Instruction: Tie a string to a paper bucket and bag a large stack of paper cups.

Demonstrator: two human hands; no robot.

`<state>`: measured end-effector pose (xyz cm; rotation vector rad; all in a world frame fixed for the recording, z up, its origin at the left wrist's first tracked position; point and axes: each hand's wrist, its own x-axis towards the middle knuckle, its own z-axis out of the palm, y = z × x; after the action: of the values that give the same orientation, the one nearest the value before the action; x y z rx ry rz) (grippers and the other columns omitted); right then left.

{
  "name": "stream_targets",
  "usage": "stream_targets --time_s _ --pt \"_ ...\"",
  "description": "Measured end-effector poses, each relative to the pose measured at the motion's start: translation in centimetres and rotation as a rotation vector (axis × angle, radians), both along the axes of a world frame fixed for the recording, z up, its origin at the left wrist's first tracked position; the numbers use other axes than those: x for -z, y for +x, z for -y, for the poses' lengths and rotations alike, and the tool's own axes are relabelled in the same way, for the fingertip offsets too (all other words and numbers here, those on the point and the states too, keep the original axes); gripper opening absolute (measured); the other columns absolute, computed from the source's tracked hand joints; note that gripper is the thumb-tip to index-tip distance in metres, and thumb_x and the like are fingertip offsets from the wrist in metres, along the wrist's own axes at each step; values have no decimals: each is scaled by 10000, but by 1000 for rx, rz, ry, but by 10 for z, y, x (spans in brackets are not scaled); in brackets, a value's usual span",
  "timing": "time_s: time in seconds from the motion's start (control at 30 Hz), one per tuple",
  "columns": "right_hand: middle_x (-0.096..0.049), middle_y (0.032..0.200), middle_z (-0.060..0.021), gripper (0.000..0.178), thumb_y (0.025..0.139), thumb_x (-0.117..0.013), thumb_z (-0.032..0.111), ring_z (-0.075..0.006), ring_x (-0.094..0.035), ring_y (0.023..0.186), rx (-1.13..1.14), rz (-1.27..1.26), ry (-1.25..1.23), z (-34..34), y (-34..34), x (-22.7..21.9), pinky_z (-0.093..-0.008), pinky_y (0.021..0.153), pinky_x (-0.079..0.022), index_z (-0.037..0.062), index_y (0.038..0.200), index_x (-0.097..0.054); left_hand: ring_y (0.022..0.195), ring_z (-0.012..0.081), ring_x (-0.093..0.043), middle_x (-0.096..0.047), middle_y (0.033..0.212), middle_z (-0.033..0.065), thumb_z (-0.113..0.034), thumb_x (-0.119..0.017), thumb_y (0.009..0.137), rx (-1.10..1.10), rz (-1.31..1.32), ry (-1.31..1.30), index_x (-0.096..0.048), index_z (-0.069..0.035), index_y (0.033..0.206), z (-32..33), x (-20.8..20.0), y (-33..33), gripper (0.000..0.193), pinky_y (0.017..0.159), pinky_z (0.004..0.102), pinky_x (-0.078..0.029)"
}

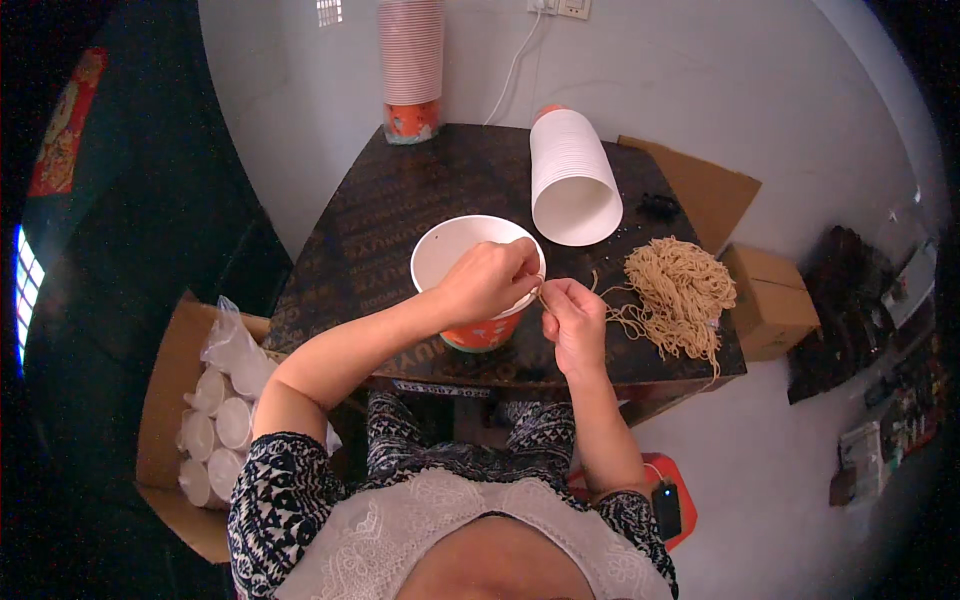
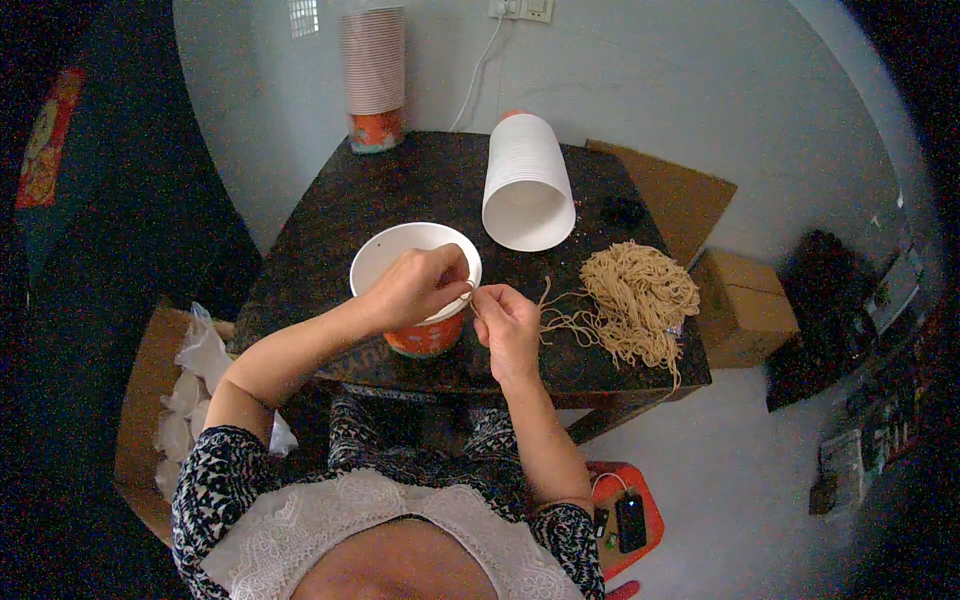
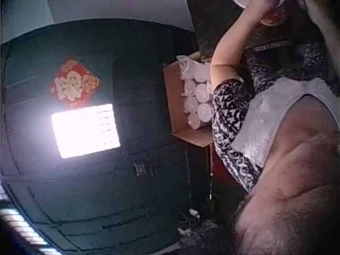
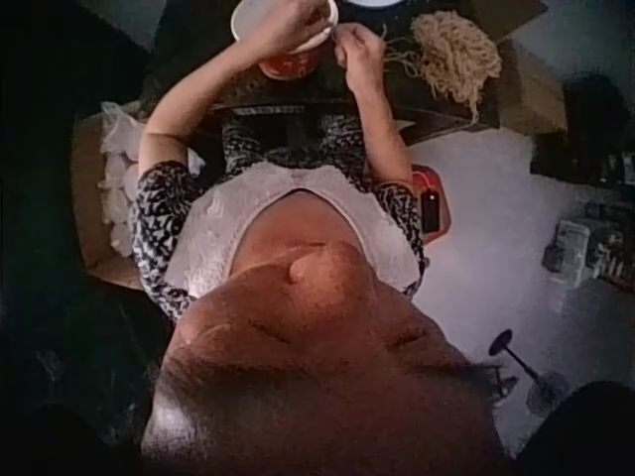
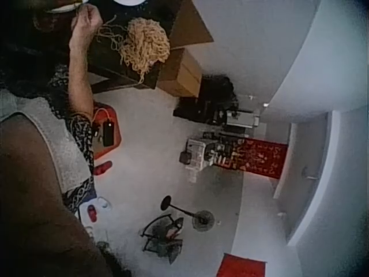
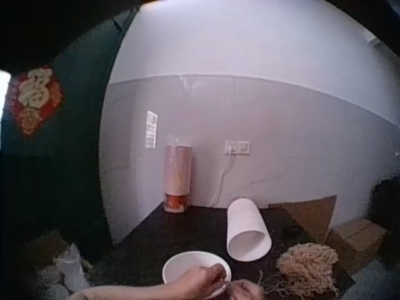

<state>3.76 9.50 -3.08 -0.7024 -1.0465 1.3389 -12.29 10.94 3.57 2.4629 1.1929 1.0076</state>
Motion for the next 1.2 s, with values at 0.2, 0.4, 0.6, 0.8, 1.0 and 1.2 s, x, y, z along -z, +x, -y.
stream_targets --time_s 0.2,0.4,0.6,0.8,1.0,1.2 --pt "-528 646 24 134 894 -609 136 -30 -410 456 -44 -40 -55 0 1 0 -183 379 -258 11 847 -622 675 287 -661 -663 748 143 -112 -676 790 14 39 -47 -594 -9 842 -7 7 -2 141 594 377 -512" --pt "-505 636 34 131 899 -604 143 -29 -397 455 -125 -94 -85 3 1 -1 -185 379 -241 23 849 -619 649 357 -634 -639 686 165 -141 -640 785 -104 -4 11 -609 -6 759 0 2 4 141 605 429 -499" --pt "-469 583 39 142 909 -598 161 -38 -373 437 -119 -71 -61 5 -1 -2 -198 382 -235 31 854 -604 613 334 -627 -632 648 168 -184 -674 785 -105 -4 -123 -634 1 720 2 -2 2 201 584 410 -490" --pt "-438 537 35 154 918 -580 162 -50 -350 417 -113 -127 -94 6 -2 -1 -206 389 -233 29 842 -594 576 191 -606 -655 672 118 -189 -701 801 29 64 -229 -665 -4 785 -2 2 0 190 553 336 -477" --pt "-442 551 39 168 913 -582 153 -42 -366 426 -155 -151 -114 6 2 2 -205 376 -226 25 811 -617 619 243 -643 -671 718 135 -154 -700 787 44 -49 -129 -661 -13 817 4 -1 0 149 586 347 -502" --pt "-466 546 31 204 933 -550 166 -42 -378 443 -50 12 -61 19 -1 -11 -207 398 -245 -4 913 -660 639 347 -634 -644 696 159 -132 -655 788 -39 -103 99 -623 -27 776 11 7 4 111 579 411 -509"
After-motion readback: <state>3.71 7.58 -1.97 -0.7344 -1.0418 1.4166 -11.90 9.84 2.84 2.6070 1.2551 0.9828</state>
